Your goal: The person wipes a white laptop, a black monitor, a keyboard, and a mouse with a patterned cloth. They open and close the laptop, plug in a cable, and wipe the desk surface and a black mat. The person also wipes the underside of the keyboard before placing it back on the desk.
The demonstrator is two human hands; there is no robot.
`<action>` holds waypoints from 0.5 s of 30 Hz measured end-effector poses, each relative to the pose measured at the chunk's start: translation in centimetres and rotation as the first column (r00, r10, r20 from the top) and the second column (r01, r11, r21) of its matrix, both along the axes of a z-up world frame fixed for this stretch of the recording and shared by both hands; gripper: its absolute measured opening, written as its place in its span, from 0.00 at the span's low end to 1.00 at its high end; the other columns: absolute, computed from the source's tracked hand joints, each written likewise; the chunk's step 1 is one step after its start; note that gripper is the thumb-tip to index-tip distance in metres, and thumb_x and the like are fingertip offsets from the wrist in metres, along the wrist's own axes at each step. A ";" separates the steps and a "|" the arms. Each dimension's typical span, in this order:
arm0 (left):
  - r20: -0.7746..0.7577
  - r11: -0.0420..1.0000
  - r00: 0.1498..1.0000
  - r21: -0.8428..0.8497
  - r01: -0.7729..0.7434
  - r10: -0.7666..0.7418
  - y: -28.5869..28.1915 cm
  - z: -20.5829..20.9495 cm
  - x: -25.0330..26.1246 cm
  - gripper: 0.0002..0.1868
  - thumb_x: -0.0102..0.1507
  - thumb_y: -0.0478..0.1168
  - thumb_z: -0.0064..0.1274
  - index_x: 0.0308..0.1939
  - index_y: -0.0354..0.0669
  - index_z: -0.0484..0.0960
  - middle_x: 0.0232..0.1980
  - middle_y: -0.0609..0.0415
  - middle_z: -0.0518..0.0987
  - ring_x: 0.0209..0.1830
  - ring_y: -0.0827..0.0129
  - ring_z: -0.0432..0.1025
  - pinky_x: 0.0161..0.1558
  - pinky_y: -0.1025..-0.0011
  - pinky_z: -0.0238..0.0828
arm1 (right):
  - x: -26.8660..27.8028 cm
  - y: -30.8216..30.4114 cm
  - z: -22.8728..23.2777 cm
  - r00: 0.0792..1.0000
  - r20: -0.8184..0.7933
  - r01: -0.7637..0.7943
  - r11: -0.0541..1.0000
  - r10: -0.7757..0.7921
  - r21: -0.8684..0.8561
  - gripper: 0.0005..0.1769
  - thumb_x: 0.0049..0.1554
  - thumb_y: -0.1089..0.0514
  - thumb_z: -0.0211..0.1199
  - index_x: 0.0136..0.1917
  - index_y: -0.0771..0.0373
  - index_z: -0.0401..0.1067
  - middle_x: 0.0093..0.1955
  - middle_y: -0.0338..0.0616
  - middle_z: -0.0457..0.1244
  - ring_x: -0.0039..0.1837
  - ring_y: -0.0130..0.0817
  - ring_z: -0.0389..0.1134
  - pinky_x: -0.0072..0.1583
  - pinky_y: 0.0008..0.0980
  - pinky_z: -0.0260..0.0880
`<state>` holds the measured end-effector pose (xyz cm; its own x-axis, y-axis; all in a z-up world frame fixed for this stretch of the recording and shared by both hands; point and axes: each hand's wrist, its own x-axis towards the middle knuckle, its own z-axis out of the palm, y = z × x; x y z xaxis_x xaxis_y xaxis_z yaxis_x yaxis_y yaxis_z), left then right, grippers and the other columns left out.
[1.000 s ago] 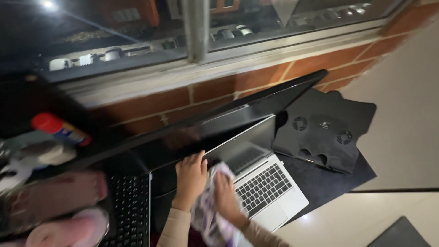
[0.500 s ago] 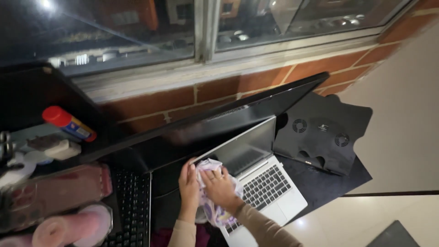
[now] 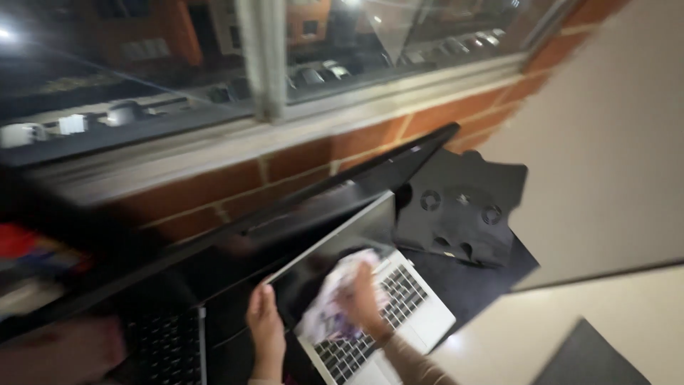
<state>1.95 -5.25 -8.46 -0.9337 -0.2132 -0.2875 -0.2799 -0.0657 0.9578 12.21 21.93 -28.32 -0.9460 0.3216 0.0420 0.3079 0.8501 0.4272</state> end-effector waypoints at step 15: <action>-0.527 0.741 0.748 -0.668 -0.070 -0.404 -3.1 -3.0 12.0 0.24 0.67 0.45 0.50 0.64 0.34 0.76 0.66 0.36 0.76 0.64 0.44 0.72 0.67 0.53 0.65 | 9.7 -9.7 20.3 0.724 -0.282 -0.577 0.328 0.629 -0.748 0.36 0.60 0.35 0.57 0.76 0.49 0.63 0.77 0.45 0.58 0.74 0.57 0.57 0.65 0.75 0.48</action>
